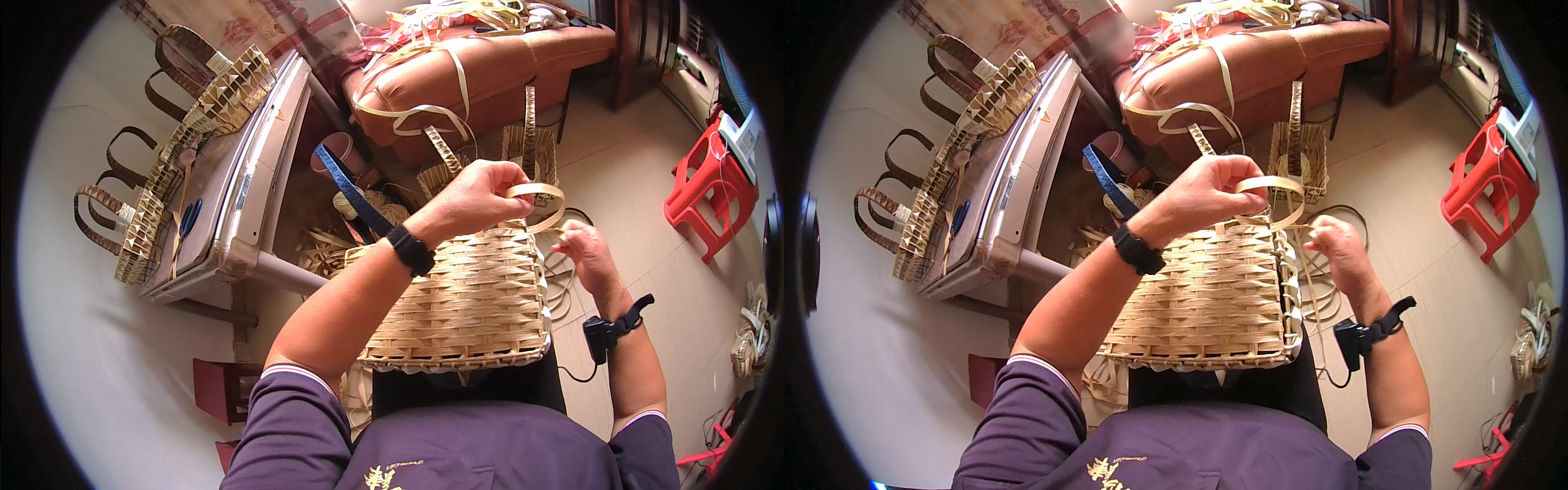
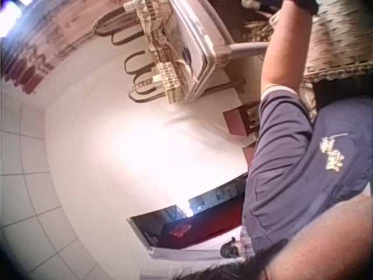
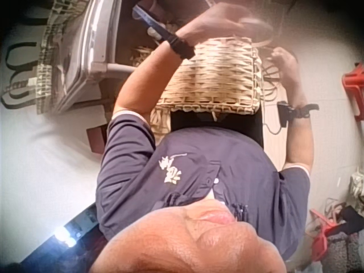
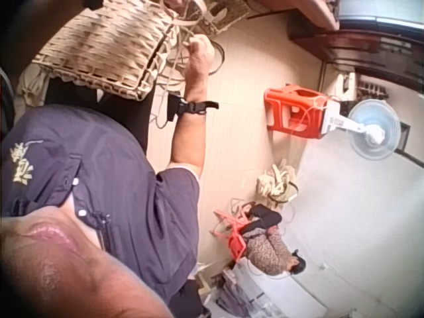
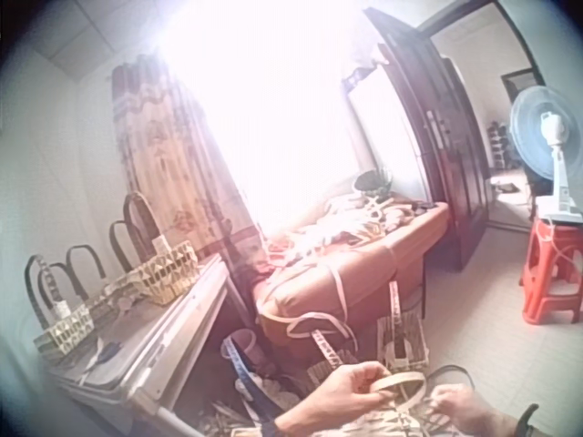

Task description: The person weaves a basket by hand, threading thin strips of material through the frame and securing them by tucking the ends into the weave.

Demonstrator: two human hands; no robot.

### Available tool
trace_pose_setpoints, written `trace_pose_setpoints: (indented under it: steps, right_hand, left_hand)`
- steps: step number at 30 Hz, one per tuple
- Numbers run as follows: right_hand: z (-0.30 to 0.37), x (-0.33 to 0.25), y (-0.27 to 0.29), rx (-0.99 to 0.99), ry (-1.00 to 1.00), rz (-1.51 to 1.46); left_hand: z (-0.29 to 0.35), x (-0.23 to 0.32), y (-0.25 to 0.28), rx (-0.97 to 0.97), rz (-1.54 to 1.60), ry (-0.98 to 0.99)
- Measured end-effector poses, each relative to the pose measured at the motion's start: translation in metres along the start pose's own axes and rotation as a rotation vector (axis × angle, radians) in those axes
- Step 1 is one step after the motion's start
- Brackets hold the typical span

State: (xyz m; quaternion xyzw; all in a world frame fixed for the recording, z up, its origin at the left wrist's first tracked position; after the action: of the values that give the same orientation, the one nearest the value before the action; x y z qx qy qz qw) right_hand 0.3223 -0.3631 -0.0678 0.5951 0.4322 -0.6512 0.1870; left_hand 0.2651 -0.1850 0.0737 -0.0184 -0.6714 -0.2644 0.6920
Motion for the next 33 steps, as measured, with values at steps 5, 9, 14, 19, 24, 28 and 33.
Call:
trace_pose_setpoints:
  steps: [5, 9, 14, 19, 24, 28, 33]
  right_hand:
    - [0.026, -0.020, 0.046, 0.102, 0.164, -0.575]
    - [0.019, -0.064, 0.026, -0.054, 0.294, -0.755]
    - [0.010, -0.105, 0.019, -0.260, 0.418, -0.814]
    - [0.006, -0.107, 0.042, 0.014, 0.349, -0.368]
    - [0.004, -0.111, -0.013, 0.105, 0.190, 1.054]
    - [-0.008, -0.096, -0.039, -0.019, 0.109, 1.416]
    - [-0.015, -0.088, -0.020, -0.017, 0.123, 1.415]
  left_hand:
    - [0.012, 0.019, 0.006, -0.083, -0.398, 0.141]
    - [0.011, 0.016, -0.015, -0.058, -0.729, 0.027]
    - [0.001, 0.027, -0.035, -0.027, -0.790, -0.096]
    - [-0.004, 0.030, -0.032, 0.039, -0.804, -0.052]
    - [-0.005, 0.004, -0.020, -0.054, -0.841, 0.242]
    - [-0.008, 0.017, -0.026, 0.041, -0.951, 0.049]
    - [-0.007, 0.006, -0.007, 0.025, -0.874, 0.055]
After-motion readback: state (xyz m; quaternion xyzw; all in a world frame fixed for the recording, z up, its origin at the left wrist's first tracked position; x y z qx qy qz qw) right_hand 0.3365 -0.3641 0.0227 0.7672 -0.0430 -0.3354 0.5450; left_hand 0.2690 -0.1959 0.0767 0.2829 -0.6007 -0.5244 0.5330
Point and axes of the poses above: each hand's wrist, its own z-axis away from the middle knuckle, its own y-axis out of the back of the hand, x = y × z, the point moved 9 cm from there along -z, towards the middle knuckle, and after that the axes turned 12 degrees about -x, right-handed, at the moved point
